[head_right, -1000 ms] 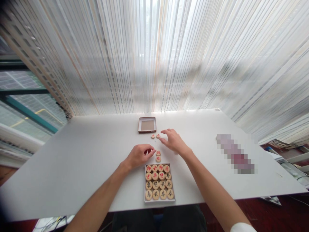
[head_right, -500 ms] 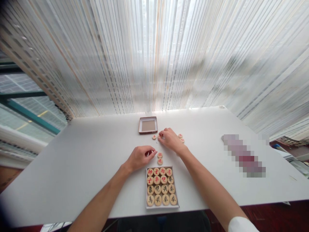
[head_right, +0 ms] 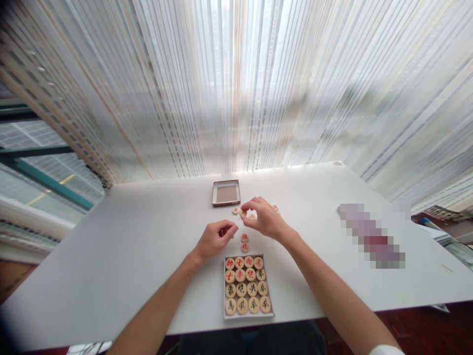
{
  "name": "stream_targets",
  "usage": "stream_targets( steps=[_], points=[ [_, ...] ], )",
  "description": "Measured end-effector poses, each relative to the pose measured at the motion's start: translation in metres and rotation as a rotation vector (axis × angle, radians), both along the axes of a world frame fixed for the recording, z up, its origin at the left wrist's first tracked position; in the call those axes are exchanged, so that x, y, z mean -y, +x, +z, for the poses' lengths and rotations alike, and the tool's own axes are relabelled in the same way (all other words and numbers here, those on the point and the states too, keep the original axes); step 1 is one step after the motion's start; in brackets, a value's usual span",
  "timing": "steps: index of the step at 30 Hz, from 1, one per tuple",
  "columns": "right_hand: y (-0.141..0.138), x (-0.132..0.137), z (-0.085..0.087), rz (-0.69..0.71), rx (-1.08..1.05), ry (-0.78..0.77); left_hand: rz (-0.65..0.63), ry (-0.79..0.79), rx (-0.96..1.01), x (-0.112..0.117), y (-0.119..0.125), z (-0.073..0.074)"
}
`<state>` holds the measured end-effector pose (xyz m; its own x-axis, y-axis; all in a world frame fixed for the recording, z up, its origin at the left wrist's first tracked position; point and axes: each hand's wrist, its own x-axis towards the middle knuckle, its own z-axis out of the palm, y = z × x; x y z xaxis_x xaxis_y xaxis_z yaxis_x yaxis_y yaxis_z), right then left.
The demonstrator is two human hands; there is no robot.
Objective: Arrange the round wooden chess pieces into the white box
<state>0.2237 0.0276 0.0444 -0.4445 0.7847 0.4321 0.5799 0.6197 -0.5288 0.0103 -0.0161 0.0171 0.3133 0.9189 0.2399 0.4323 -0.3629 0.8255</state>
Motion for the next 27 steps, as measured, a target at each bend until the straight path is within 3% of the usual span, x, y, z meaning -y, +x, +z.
stream_targets(
  steps=[11, 27],
  points=[
    [0.015, 0.027, -0.014, 0.073, -0.113, 0.057, 0.062, -0.193, 0.312, -0.006, 0.004, -0.008],
    [0.012, 0.03, -0.026, 0.178, -0.224, -0.197, 0.045, -0.111, 0.189, -0.004, 0.011, -0.012]
  ],
)
